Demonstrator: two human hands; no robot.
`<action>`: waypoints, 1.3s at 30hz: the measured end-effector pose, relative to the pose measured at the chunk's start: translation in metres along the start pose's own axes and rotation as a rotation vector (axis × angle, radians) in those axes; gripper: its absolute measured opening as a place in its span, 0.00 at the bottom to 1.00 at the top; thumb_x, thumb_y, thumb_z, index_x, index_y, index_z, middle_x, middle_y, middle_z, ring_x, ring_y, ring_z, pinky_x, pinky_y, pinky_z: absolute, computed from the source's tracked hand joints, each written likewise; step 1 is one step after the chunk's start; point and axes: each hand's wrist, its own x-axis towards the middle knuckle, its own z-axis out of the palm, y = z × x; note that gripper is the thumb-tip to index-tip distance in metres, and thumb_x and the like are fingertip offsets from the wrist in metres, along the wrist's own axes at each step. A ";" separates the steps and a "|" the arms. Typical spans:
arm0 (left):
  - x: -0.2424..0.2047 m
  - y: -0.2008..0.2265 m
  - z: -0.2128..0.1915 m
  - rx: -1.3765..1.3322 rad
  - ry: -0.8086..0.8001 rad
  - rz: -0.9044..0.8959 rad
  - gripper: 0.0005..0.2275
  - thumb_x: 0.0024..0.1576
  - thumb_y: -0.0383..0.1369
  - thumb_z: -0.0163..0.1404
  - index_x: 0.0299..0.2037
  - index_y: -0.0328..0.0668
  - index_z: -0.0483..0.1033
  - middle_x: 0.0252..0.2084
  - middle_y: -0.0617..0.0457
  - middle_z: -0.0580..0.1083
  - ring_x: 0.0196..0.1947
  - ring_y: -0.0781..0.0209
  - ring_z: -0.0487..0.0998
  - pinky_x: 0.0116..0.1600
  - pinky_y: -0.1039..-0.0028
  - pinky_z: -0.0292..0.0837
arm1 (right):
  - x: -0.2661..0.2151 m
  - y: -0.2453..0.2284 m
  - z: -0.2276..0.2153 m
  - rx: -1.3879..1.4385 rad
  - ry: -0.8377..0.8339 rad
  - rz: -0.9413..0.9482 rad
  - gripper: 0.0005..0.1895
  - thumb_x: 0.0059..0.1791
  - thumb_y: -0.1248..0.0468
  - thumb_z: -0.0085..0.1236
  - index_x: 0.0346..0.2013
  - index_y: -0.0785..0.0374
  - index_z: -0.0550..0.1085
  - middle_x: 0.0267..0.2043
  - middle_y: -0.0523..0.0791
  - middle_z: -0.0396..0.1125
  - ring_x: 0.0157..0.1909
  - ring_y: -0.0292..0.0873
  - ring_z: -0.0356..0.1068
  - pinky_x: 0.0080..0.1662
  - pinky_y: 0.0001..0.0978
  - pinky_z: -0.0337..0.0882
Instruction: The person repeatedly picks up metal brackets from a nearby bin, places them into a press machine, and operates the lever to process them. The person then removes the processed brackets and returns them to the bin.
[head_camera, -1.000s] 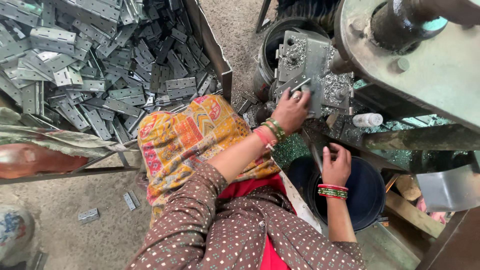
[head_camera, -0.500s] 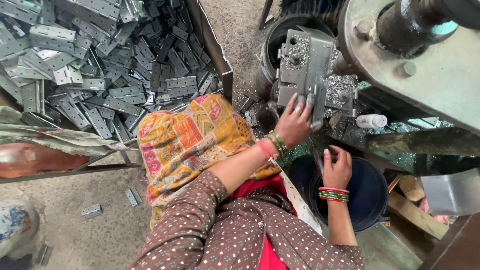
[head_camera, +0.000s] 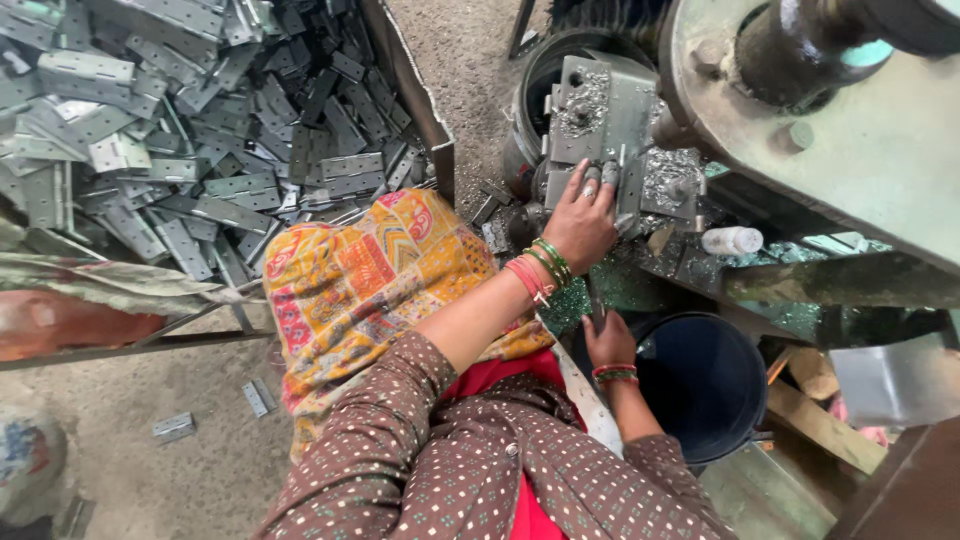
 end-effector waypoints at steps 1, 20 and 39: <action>-0.002 -0.002 -0.002 -0.029 -0.064 -0.011 0.16 0.51 0.34 0.48 0.39 0.28 0.81 0.48 0.38 0.74 0.54 0.41 0.74 0.76 0.45 0.44 | -0.001 0.003 0.011 0.023 -0.035 0.007 0.25 0.51 0.43 0.57 0.37 0.65 0.71 0.35 0.58 0.72 0.39 0.67 0.72 0.41 0.58 0.70; 0.000 -0.002 0.027 0.016 -0.041 -0.050 0.20 0.57 0.33 0.44 0.49 0.19 0.78 0.55 0.34 0.73 0.57 0.44 0.74 0.76 0.49 0.44 | -0.005 0.005 0.016 0.033 -0.111 0.068 0.23 0.52 0.47 0.53 0.46 0.64 0.72 0.36 0.59 0.74 0.39 0.67 0.74 0.42 0.57 0.72; 0.003 -0.013 0.028 -0.043 -0.154 -0.039 0.17 0.58 0.33 0.44 0.48 0.27 0.80 0.54 0.38 0.74 0.61 0.43 0.73 0.77 0.49 0.43 | -0.010 0.004 0.011 0.024 -0.150 0.105 0.22 0.52 0.45 0.52 0.43 0.63 0.73 0.36 0.60 0.74 0.42 0.66 0.74 0.45 0.58 0.72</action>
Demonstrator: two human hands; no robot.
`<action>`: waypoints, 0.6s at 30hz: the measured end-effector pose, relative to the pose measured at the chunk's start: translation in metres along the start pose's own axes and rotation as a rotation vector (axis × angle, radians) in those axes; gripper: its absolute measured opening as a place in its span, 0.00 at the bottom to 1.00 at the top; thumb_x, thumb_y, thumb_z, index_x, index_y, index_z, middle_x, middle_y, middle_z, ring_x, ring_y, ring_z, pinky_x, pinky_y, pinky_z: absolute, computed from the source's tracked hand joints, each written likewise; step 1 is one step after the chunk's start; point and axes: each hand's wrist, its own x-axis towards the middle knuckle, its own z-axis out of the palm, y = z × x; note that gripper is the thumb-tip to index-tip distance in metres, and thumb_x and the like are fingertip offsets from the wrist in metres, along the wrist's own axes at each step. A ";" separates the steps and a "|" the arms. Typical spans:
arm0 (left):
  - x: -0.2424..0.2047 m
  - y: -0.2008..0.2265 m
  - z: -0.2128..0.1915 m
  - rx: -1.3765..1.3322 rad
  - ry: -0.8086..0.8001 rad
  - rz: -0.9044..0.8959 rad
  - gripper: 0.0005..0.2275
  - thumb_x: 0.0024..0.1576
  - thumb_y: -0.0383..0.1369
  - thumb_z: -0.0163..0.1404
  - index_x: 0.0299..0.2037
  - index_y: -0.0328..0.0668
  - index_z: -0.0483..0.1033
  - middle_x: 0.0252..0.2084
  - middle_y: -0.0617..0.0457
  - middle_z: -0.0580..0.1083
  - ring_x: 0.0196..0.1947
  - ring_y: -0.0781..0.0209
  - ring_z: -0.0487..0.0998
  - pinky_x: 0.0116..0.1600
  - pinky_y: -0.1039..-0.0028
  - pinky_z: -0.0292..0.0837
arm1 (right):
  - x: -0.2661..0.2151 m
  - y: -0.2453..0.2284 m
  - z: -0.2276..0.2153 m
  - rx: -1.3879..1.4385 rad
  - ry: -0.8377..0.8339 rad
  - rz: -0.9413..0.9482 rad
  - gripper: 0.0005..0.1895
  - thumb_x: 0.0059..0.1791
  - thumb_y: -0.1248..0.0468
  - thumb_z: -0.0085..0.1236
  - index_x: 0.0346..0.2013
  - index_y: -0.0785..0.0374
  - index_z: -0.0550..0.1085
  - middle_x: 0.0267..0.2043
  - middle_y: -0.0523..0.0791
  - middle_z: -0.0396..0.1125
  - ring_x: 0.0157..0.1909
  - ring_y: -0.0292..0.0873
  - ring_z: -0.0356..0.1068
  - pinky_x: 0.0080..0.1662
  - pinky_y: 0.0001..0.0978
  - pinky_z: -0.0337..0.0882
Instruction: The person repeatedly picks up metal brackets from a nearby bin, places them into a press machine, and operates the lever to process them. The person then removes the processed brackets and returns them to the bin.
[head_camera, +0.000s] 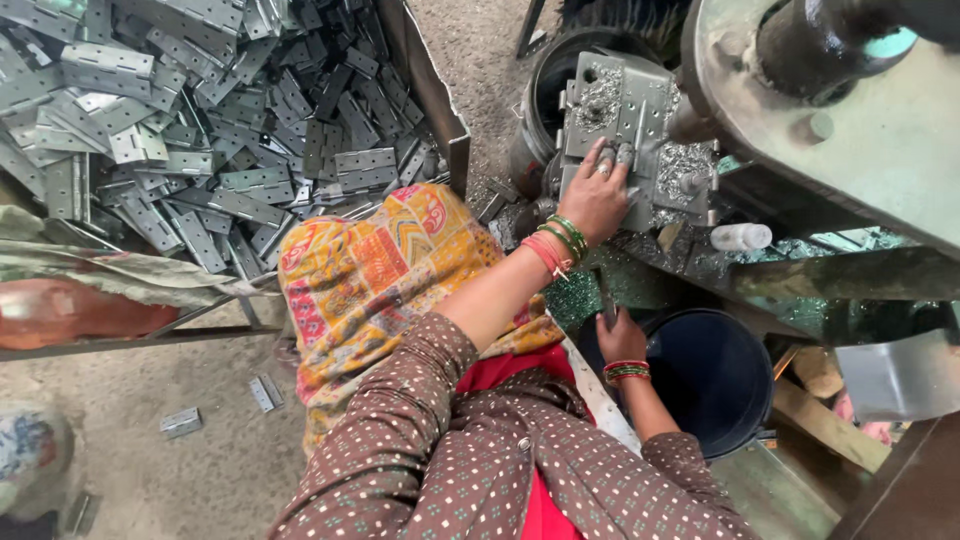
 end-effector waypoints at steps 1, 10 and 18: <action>0.004 -0.001 -0.001 -0.001 -0.007 0.003 0.17 0.58 0.33 0.44 0.47 0.28 0.80 0.55 0.38 0.73 0.61 0.44 0.73 0.77 0.49 0.42 | 0.009 0.001 -0.008 -0.006 -0.018 0.011 0.24 0.51 0.45 0.54 0.44 0.64 0.73 0.36 0.61 0.73 0.41 0.67 0.73 0.44 0.59 0.71; 0.034 -0.009 0.014 -0.015 -0.074 -0.009 0.16 0.60 0.34 0.43 0.46 0.29 0.81 0.61 0.35 0.71 0.63 0.42 0.71 0.77 0.48 0.39 | 0.028 -0.004 -0.089 -0.158 -0.187 0.004 0.28 0.49 0.41 0.57 0.40 0.67 0.74 0.36 0.62 0.73 0.41 0.67 0.74 0.44 0.58 0.73; 0.033 -0.011 0.024 -0.032 -0.083 -0.003 0.13 0.58 0.33 0.45 0.37 0.38 0.85 0.62 0.35 0.71 0.64 0.44 0.71 0.78 0.48 0.37 | 0.013 0.006 -0.005 -0.116 0.085 -0.003 0.24 0.52 0.47 0.56 0.52 0.63 0.74 0.37 0.60 0.74 0.39 0.66 0.74 0.42 0.58 0.72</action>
